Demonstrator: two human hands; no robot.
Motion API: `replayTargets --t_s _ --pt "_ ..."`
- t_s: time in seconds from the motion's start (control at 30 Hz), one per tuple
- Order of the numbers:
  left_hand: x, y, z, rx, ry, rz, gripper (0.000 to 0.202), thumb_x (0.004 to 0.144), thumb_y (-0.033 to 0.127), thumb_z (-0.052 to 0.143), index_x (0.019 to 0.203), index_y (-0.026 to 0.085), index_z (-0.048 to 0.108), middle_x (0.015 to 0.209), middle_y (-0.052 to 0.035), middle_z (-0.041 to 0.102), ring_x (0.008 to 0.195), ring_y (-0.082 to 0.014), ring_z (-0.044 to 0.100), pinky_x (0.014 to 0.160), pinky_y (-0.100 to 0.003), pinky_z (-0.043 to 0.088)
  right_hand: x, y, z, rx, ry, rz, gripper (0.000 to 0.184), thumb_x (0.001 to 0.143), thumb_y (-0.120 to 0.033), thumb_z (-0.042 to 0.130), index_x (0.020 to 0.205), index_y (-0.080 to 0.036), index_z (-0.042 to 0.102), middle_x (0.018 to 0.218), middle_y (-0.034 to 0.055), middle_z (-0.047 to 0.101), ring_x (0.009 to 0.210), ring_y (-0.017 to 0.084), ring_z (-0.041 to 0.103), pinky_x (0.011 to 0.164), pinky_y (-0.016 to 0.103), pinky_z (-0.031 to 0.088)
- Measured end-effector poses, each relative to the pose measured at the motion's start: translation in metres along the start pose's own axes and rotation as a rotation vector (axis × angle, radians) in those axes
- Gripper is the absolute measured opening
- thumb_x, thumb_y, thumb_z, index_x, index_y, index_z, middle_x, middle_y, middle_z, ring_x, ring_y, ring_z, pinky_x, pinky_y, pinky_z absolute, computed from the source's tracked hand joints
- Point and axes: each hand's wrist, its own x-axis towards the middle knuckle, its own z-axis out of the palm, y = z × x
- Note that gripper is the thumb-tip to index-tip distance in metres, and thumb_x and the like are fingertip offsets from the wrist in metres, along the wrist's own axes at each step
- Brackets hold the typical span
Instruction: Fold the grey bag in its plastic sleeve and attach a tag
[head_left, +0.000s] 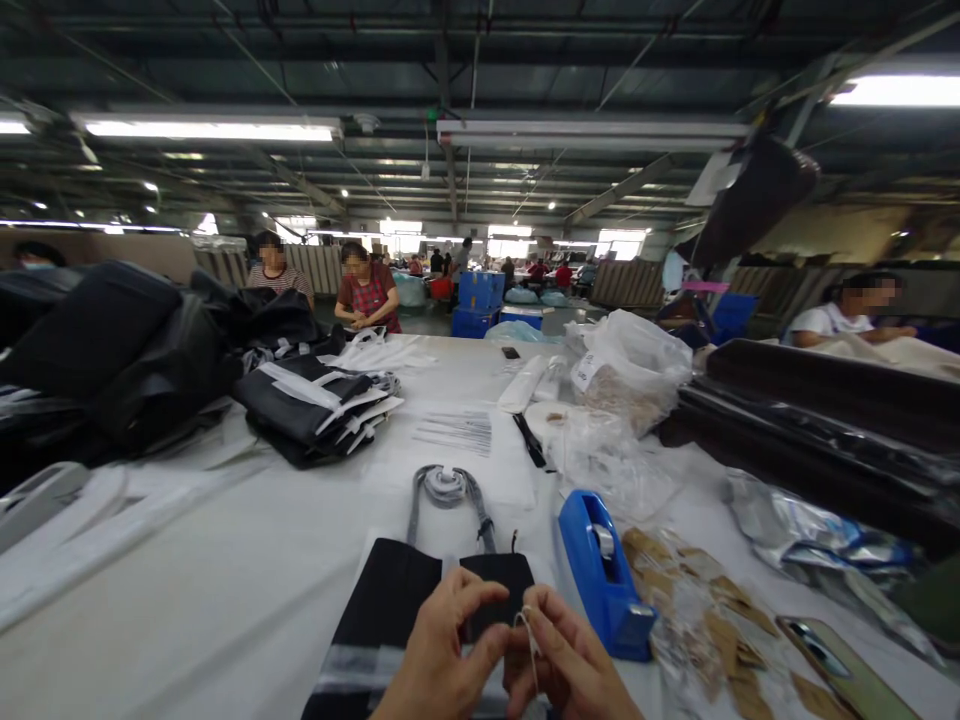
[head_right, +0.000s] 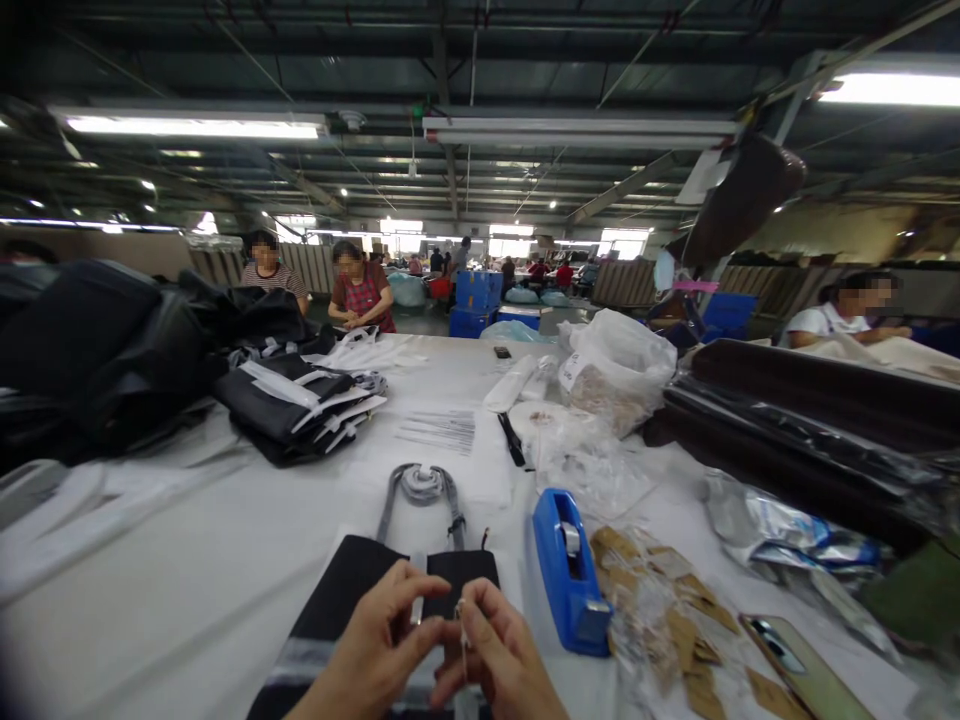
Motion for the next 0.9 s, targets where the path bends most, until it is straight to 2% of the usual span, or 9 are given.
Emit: replayTargets --t_s 0.17,0.27,0.37,0.53,0.6,0.67,0.73,0.8,0.9 --pt "-0.001 0.008 -0.004 -0.245 -0.197 -0.12 0.036 0.079 0.043 0.068 0.105 0.018 0.068 0.083 -0.0022 0.061 0.053 -0.0063 0.038 0.05 -0.022 0.029 0.003 0.015 0.008 0.003 -0.065 0.038 0.042 0.083 -0.055 0.065 0.086 -0.023 0.04 0.067 -0.0051 0.062 0.047 0.011 0.062 0.041 0.017 0.045" --pt "-0.004 0.0 -0.001 -0.344 -0.139 -0.177 0.043 0.079 0.047 0.069 0.107 0.014 0.065 0.071 -0.0011 0.061 0.058 -0.01 0.047 0.054 -0.021 0.034 0.004 0.019 0.01 -0.039 -0.092 0.081 0.045 0.084 -0.062 0.061 0.087 -0.023 0.039 0.058 -0.0013 0.065 0.037 0.009 0.053 0.033 0.013 0.034" --pt "-0.009 -0.014 -0.001 -0.157 -0.058 -0.123 0.033 0.084 0.038 0.063 0.109 0.018 0.063 0.067 0.0 0.061 0.061 -0.0127 0.052 0.059 -0.023 0.039 0.006 0.021 0.008 -0.095 -0.035 0.105 0.043 0.086 -0.061 0.058 0.089 -0.022 0.041 0.042 -0.0045 0.057 0.025 0.004 0.03 0.029 0.012 0.014" --pt "-0.014 -0.023 -0.007 0.191 -0.053 0.104 0.022 0.09 0.029 0.049 0.079 0.019 0.065 0.077 -0.0055 0.066 0.075 -0.0175 0.061 0.07 -0.026 0.043 0.008 0.027 -0.002 -0.06 0.105 0.1 0.038 0.086 -0.056 0.061 0.089 -0.02 0.05 0.035 -0.0131 0.041 0.025 0.001 0.017 0.037 0.016 0.026" --pt "-0.015 -0.021 -0.008 0.057 -0.047 0.011 0.023 0.091 0.032 0.05 0.078 0.019 0.064 0.07 -0.0028 0.063 0.066 -0.0145 0.058 0.063 -0.023 0.041 0.008 0.03 -0.01 -0.142 0.173 0.104 0.041 0.084 -0.059 0.061 0.09 -0.02 0.053 0.038 -0.0107 0.046 0.027 0.003 0.021 0.038 0.018 0.03" --pt "-0.015 -0.02 -0.007 -0.052 -0.011 -0.05 0.026 0.092 0.037 0.05 0.079 0.019 0.064 0.07 -0.0017 0.06 0.064 -0.0134 0.054 0.06 -0.023 0.04 0.007 0.032 -0.018 -0.337 0.314 0.002 0.046 0.078 -0.063 0.065 0.092 -0.02 0.059 0.055 -0.0014 0.063 0.039 0.01 0.048 0.046 0.023 0.044" --pt "-0.016 -0.02 -0.005 -0.034 0.014 -0.024 0.028 0.091 0.041 0.051 0.083 0.02 0.067 0.085 -0.0052 0.062 0.076 -0.016 0.055 0.069 -0.027 0.043 0.004 0.034 -0.02 -0.538 0.437 -0.163 0.048 0.073 -0.064 0.069 0.098 -0.023 0.066 0.095 0.008 0.073 0.087 0.023 0.067 0.078 0.032 0.055" --pt "-0.017 -0.021 -0.002 0.046 0.009 0.026 0.026 0.09 0.043 0.054 0.086 0.023 0.071 0.108 -0.0088 0.059 0.092 -0.0206 0.054 0.083 -0.033 0.044 0.002 0.036 -0.014 -0.56 0.432 -0.271 0.051 0.075 -0.064 0.067 0.11 -0.027 0.067 0.126 0.0076 0.064 0.124 0.028 0.053 0.105 0.039 0.044" --pt "-0.015 -0.025 0.001 0.042 0.072 0.034 0.025 0.089 0.044 0.055 0.088 0.026 0.073 0.118 -0.0101 0.053 0.102 -0.0241 0.052 0.094 -0.041 0.041 0.004 0.042 0.002 -0.352 0.265 -0.212 0.058 0.076 -0.064 0.067 0.121 -0.028 0.063 0.115 0.0101 0.069 0.109 0.03 0.063 0.093 0.041 0.053"
